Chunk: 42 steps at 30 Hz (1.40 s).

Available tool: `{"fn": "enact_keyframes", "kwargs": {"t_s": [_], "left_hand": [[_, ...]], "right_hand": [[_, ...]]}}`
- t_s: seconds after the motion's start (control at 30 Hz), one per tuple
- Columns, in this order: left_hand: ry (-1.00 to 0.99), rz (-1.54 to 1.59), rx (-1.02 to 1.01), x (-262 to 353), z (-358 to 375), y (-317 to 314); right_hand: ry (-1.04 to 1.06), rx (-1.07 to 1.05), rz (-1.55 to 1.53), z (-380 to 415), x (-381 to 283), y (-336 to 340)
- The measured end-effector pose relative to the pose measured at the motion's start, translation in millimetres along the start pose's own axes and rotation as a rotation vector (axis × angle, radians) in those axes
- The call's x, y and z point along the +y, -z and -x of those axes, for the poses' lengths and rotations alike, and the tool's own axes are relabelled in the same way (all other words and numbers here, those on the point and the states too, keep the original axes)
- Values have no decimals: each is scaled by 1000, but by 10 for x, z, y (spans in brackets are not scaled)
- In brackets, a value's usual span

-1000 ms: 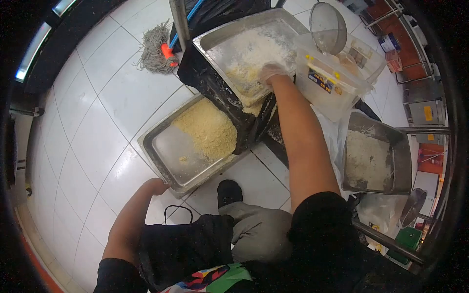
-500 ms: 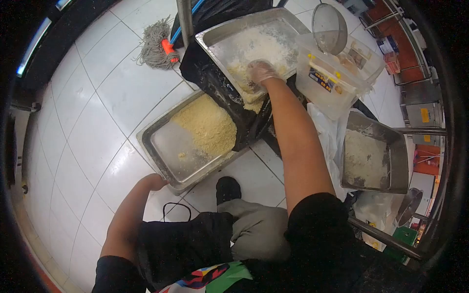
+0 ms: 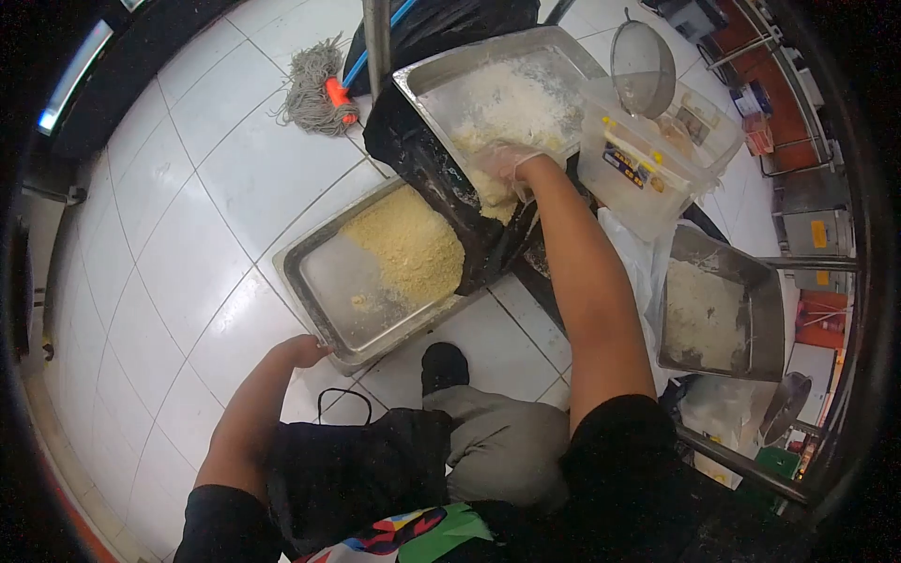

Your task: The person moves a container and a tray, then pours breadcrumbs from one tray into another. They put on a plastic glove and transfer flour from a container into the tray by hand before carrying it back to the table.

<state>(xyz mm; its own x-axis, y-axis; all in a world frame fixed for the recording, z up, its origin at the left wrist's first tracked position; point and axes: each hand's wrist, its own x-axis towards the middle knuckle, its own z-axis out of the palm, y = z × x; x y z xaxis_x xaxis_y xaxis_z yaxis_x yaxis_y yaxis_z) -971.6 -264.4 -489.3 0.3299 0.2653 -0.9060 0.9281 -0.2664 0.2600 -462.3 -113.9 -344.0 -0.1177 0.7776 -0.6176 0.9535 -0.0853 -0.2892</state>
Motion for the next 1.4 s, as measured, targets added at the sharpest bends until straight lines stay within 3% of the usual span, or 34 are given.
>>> {"fn": "enact_keyframes", "kwargs": {"t_s": [0.03,0.13,0.23,0.33,0.47,0.57,0.67,0.7,0.83,0.97,1.07,1.1,1.2,1.3,1.4], "left_hand": [[-11,3,12,-7,-22,-2],[-21,23,14,15,31,21],[-15,12,42,18,41,4],[-23,-15,84,-114,-128,-139],[27,0,-52,176,237,164],[6,21,78,47,105,-23],[27,-18,8,131,162,44],[26,-10,18,132,181,30],[26,5,20,122,153,30],[23,-1,-23,103,137,50],[13,54,2,66,142,34],[10,57,-3,53,120,37],[1,63,9,19,72,29],[-16,59,59,10,66,-2],[-31,35,79,-4,43,-22]], "right_hand": [[-54,-13,-40,253,-212,135],[366,47,434,521,-180,176],[-49,618,-147,800,-300,-49],[241,1028,112,472,262,-782],[463,1091,22,841,-444,-1335],[479,905,84,977,-600,-1479],[332,1157,142,797,-572,-1259],[243,1060,132,754,-518,-1192],[293,1008,310,843,-594,-1285],[526,1021,101,939,-535,-1595],[424,1044,16,908,-78,-1848],[334,917,-67,1056,-139,-1635],[170,1103,-270,1056,57,-1604],[-186,1177,-626,691,563,-1526],[-98,1158,-1376,395,637,-1237]]}}
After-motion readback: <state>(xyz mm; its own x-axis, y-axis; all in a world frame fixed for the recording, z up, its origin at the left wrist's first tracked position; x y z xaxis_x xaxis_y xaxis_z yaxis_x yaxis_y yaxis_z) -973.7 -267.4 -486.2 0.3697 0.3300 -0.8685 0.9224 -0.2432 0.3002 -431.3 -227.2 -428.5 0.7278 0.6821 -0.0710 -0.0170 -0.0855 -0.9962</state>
